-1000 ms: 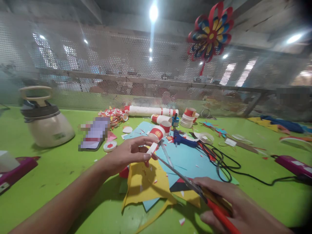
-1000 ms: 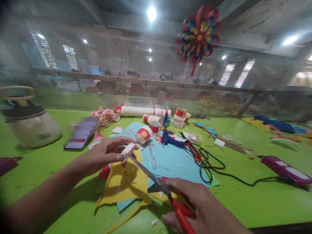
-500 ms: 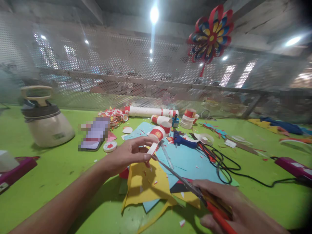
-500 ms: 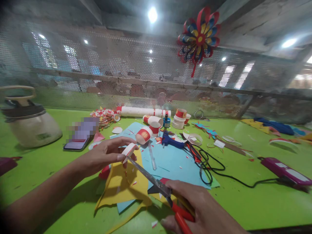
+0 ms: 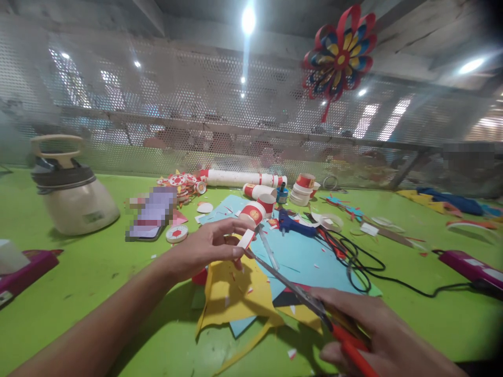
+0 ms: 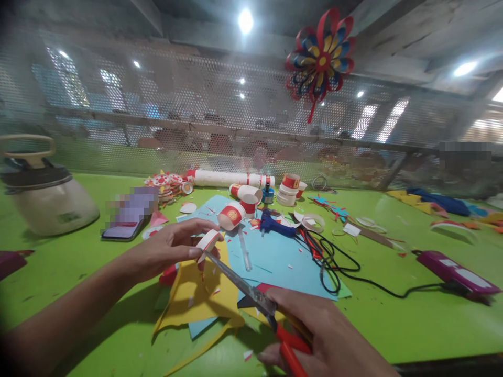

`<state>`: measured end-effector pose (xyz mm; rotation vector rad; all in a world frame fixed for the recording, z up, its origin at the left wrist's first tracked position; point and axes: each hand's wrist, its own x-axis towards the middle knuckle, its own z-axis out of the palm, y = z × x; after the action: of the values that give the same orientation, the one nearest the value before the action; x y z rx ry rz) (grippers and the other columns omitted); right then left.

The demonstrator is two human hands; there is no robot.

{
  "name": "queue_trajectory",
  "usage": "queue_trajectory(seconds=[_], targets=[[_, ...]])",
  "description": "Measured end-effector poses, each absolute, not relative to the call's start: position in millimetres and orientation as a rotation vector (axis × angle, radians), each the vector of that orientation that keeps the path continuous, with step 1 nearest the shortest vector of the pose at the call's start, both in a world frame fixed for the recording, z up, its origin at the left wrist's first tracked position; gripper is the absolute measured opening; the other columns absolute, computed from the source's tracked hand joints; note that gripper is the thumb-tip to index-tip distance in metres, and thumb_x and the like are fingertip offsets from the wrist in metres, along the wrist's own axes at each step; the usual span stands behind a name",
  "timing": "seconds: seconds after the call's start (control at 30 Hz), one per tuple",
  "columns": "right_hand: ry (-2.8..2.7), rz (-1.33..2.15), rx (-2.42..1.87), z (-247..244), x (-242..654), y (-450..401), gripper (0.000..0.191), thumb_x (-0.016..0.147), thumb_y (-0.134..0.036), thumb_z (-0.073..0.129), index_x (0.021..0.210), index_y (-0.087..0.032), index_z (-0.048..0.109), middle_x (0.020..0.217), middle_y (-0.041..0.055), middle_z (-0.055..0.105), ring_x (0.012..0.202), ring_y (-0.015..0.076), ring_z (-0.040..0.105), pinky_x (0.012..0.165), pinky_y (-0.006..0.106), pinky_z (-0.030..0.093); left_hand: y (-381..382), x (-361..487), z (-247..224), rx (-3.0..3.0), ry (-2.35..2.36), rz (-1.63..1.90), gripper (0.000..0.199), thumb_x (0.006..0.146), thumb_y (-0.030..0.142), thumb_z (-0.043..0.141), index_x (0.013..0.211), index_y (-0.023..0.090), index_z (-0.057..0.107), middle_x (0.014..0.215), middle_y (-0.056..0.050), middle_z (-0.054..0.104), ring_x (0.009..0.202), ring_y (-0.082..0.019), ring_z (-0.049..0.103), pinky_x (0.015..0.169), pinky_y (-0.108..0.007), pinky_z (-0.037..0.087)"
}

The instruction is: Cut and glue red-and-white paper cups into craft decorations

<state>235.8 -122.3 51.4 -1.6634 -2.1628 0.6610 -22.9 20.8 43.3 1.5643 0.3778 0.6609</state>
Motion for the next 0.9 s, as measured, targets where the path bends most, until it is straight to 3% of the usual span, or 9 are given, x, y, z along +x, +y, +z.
queue_trajectory(seconds=[0.2, 0.4, 0.67, 0.9], targets=[[-2.195, 0.594, -1.646, 48.9, 239.5, -126.3, 0.048, 0.078, -0.038, 0.067, 0.125, -0.030, 0.062, 0.122, 0.0033, 0.068, 0.104, 0.0287, 0.065, 0.083, 0.033, 0.055, 19.3, -23.1, 43.5, 1.541, 0.399, 0.648, 0.034, 0.082, 0.024, 0.066, 0.115, 0.022, 0.059, 0.102, -0.008, 0.062, 0.094, -0.023, 0.063, 0.074, -0.037, 0.053], [-2.266, 0.517, -1.600, 43.0, 244.1, -126.3, 0.048, 0.081, -0.044, 0.063, 0.127, -0.030, 0.059, 0.125, 0.0039, 0.066, 0.107, 0.0284, 0.064, 0.089, 0.039, 0.053, 19.3, -24.9, 43.2, 1.506, 0.399, 0.591, 0.035, 0.083, 0.026, 0.065, 0.116, 0.022, 0.058, 0.100, -0.006, 0.062, 0.080, -0.018, 0.066, 0.076, -0.036, 0.053], [-2.279, 0.530, -1.518, 42.4, 242.5, -128.0, 0.049, 0.085, -0.043, 0.060, 0.131, -0.031, 0.054, 0.123, 0.0032, 0.067, 0.105, 0.0257, 0.065, 0.086, 0.035, 0.054, 18.5, -23.7, 42.6, 1.480, 0.353, 0.582, 0.033, 0.083, 0.027, 0.065, 0.115, 0.021, 0.059, 0.100, -0.006, 0.060, 0.082, -0.018, 0.066, 0.079, -0.038, 0.053], [-2.262, 0.485, -1.572, 45.4, 240.1, -130.2, 0.041, 0.084, -0.047, 0.059, 0.120, -0.026, 0.063, 0.109, 0.0062, 0.073, 0.093, 0.0254, 0.069, 0.077, 0.034, 0.056, 20.4, -23.7, 40.5, 1.502, 0.373, 0.588, 0.036, 0.083, 0.025, 0.066, 0.117, 0.020, 0.058, 0.100, -0.007, 0.063, 0.085, -0.019, 0.065, 0.079, -0.038, 0.053]])
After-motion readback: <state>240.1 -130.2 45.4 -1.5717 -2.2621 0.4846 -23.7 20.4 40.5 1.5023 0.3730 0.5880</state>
